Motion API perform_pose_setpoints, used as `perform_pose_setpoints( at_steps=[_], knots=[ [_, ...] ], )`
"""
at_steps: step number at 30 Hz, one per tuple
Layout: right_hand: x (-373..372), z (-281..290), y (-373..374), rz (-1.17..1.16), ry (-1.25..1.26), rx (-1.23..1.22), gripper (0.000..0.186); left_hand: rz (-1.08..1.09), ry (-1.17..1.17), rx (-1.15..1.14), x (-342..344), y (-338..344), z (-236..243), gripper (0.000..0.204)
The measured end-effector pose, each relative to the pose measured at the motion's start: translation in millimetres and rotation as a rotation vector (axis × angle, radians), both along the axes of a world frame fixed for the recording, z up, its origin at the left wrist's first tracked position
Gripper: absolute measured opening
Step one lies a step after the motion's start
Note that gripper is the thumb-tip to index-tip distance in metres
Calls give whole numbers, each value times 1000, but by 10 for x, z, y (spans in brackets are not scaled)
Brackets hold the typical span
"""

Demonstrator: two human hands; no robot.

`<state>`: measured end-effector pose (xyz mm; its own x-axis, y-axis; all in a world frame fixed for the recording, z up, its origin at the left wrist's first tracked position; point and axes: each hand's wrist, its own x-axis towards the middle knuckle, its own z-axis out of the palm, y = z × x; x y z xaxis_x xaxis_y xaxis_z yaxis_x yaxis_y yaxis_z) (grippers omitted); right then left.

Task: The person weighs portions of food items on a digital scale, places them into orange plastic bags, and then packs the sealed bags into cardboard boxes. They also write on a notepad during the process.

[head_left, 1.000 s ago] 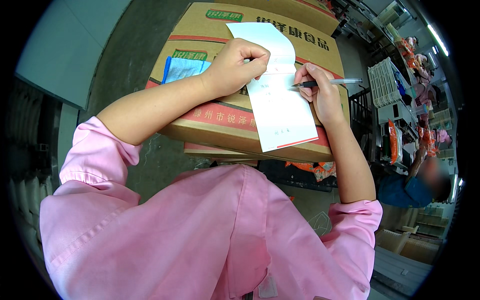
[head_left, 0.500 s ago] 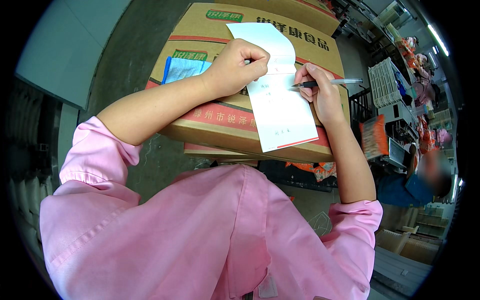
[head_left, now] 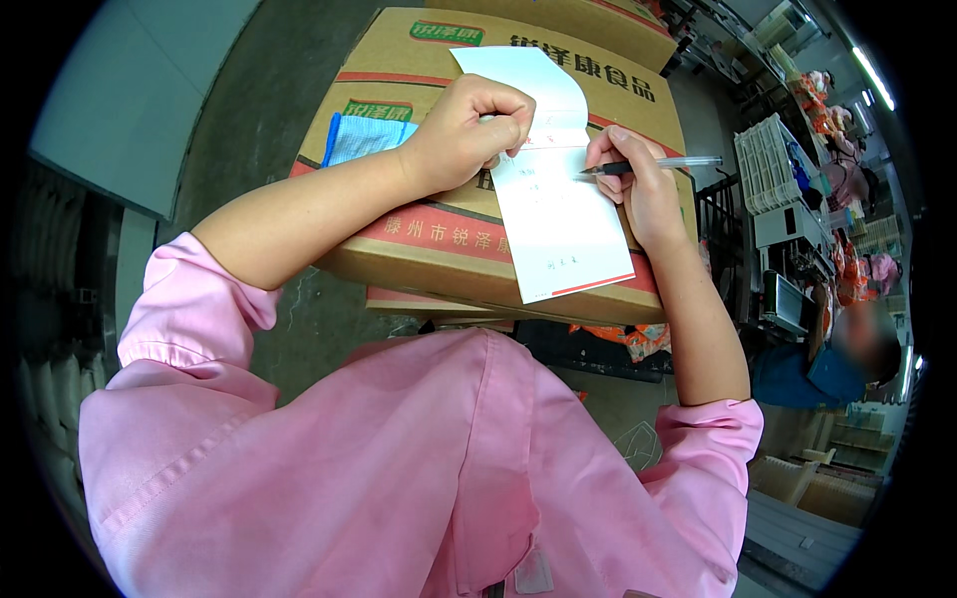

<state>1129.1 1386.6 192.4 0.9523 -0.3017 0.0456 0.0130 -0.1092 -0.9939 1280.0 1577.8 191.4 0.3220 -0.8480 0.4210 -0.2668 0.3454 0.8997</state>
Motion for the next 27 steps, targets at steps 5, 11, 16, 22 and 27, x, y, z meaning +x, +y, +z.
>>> perform_pose_setpoints(
  at_steps=[5,11,16,22,27],
  knots=[
    [4,10,3,-11,10,-10,44,30,-39,27,1,-31,-10,20],
    [-6,24,8,-1,-1,6,41,124,-121,99,-47,-54,46,33],
    [-15,41,24,-1,8,19,39,140,-31,139,-49,-49,48,42],
    [-6,20,24,-19,18,23,37,63,-29,138,-19,-11,63,36],
    [-6,1,-3,5,14,-12,34,47,-125,112,27,-14,3,32]
  ],
)
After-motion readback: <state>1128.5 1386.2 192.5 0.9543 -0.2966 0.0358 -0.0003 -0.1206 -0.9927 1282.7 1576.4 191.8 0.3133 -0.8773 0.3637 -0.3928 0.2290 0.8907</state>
